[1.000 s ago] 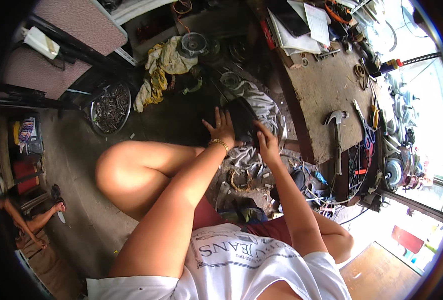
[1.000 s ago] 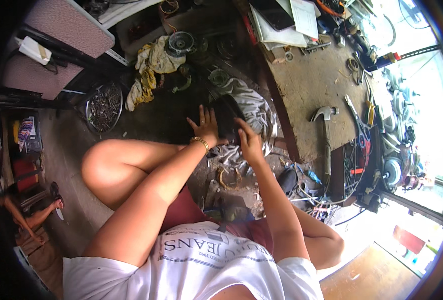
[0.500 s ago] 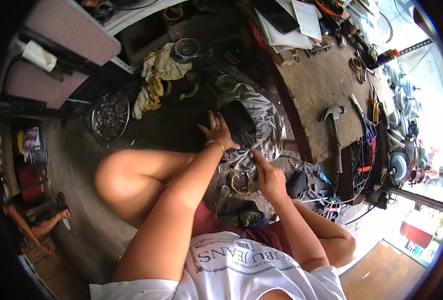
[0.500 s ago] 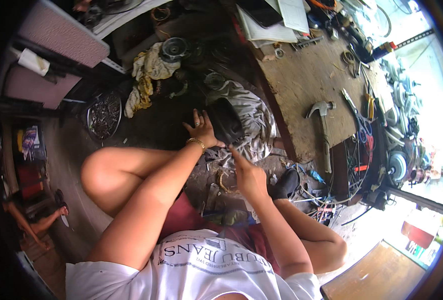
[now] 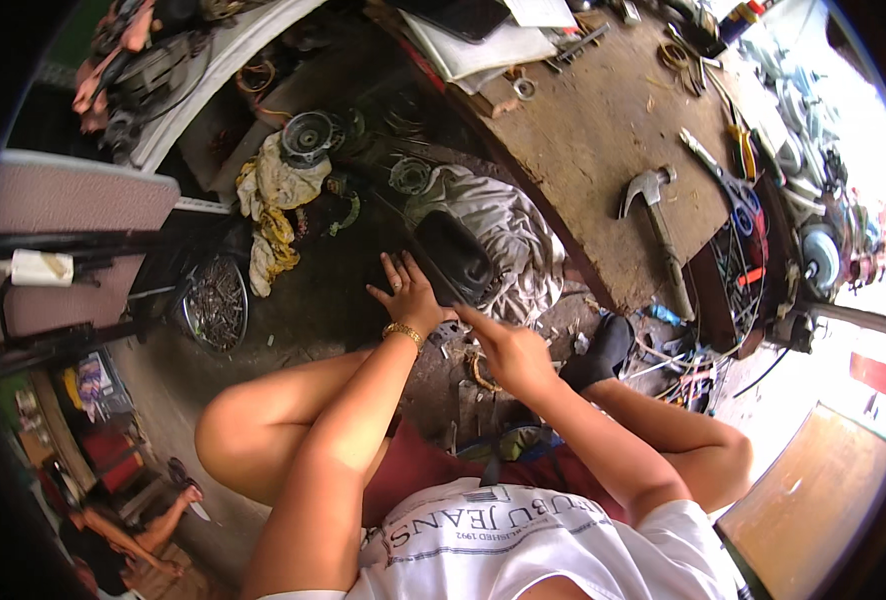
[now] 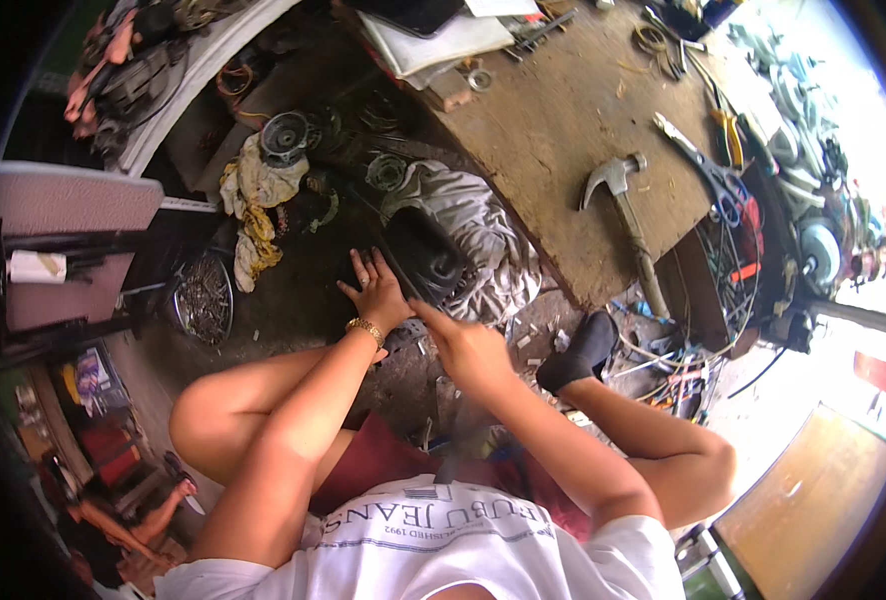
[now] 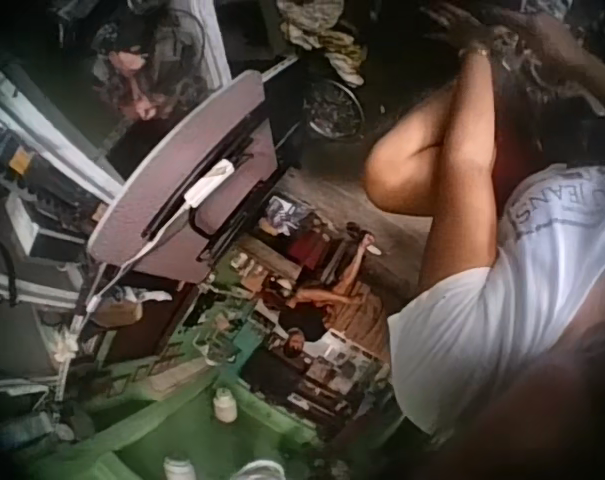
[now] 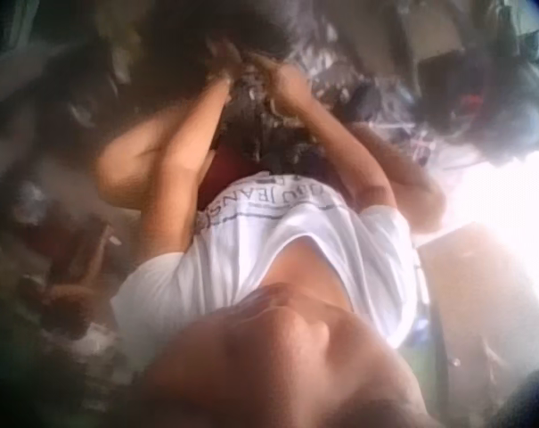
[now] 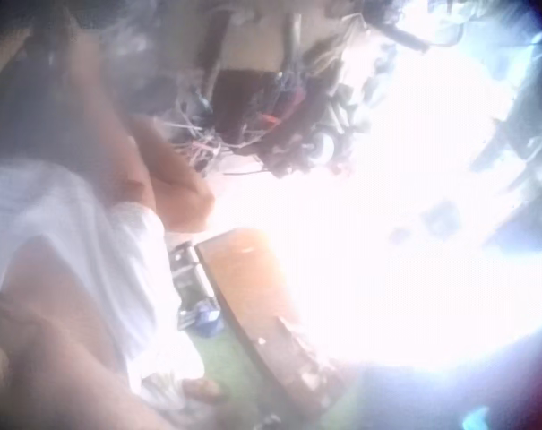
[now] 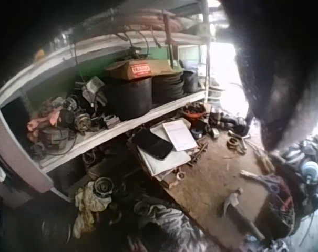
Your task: The person disassembles an alternator while sitting on the floor, using a screwdriver to remove internal components and a cloth to hold the metal housing.
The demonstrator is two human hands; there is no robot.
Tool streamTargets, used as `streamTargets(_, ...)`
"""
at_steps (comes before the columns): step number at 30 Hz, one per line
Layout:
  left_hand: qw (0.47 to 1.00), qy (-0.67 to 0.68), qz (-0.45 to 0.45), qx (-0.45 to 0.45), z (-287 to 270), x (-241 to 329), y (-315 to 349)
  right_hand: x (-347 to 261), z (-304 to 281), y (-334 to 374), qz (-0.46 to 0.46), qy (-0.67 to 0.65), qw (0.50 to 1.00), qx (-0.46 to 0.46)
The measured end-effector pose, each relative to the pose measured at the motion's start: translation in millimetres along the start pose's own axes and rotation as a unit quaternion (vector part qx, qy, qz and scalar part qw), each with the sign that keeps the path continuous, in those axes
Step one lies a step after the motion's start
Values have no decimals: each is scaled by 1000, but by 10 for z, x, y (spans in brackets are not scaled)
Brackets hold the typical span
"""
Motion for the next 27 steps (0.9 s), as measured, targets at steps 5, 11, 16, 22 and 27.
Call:
streamTargets(5, 1000, -12, 1, -7, -69, 156, 2, 365, 127, -85, 8, -24, 999, 22)
streamTargets(11, 999, -10, 25, -23, -245, 207, -172, 390, 330, -544, -50, -45, 994, 88)
streamTargets(16, 999, 21, 26, 25, -62, 92, 94, 171, -331, 184, 17, -12, 999, -43)
streamTargets(22, 999, -28, 33, 9, -175, 295, -2, 586, 351, -712, -18, -119, 985, 120)
streamTargets(27, 994, -96, 44, -41, -274, 195, -8, 334, 119, -545, 20, -111, 993, 44)
Point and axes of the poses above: each hand's wrist, its own y-axis away from the middle knuckle, its own z-axis out of the palm, x = y × z, the point moved 2 cm from there along -y, towards the middle knuckle, and after that the axes turned 6 degrees about x, right-handed, at the moved point
